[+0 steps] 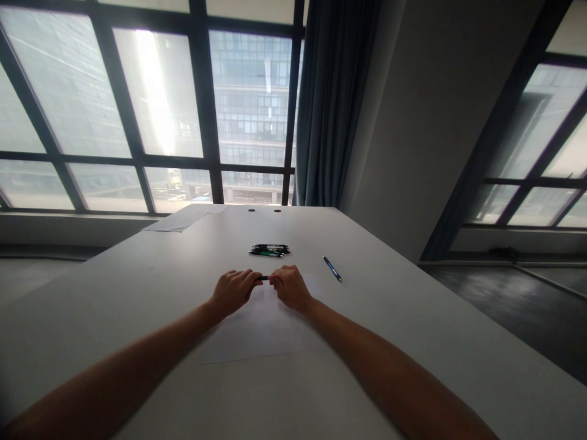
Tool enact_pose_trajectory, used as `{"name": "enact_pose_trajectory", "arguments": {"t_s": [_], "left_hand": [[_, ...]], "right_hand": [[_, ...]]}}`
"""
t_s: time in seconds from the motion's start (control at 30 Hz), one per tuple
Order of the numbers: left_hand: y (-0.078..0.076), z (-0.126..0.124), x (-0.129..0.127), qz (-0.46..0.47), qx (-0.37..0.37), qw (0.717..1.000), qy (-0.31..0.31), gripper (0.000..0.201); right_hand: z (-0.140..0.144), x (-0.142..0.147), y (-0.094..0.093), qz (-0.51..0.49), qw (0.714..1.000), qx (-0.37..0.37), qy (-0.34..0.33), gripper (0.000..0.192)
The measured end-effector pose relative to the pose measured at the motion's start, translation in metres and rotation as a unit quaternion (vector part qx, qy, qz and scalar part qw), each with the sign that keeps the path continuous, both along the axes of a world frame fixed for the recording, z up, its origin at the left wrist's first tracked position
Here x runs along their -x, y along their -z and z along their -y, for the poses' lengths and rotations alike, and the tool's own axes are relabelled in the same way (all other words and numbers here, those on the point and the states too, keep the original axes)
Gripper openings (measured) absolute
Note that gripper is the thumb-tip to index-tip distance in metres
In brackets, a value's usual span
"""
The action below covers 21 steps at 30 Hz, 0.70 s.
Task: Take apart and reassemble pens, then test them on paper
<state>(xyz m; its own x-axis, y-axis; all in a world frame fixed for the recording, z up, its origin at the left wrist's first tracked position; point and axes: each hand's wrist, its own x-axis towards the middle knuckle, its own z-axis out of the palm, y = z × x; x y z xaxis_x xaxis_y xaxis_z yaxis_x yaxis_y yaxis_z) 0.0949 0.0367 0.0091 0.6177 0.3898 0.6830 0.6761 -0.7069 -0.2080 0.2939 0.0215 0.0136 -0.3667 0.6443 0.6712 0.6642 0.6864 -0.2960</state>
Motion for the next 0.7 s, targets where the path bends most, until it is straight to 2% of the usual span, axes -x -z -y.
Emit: {"name": "enact_pose_trajectory", "arguments": {"t_s": [0.27,0.43,0.53,0.7], "left_hand": [[-0.0022,0.0019,-0.0012,-0.017,-0.010,1.000,-0.010,0.025],[-0.0030,0.0059,-0.0023,-0.020,0.024,0.999,-0.018,0.023],[-0.0017,0.0067,-0.0027,-0.014,0.049,0.998,-0.028,0.023],[0.0017,0.0045,-0.0043,0.030,0.065,0.997,-0.037,0.025]], "right_hand": [[0.0032,0.0018,-0.0050,0.014,0.999,-0.047,-0.014,0.054],[0.0026,-0.0026,-0.0063,0.085,0.989,-0.118,-0.006,0.048],[0.0018,-0.0053,-0.0076,0.137,0.979,-0.150,-0.015,0.037],[0.0016,-0.0029,-0.0085,0.121,0.983,-0.138,-0.010,0.026]]}}
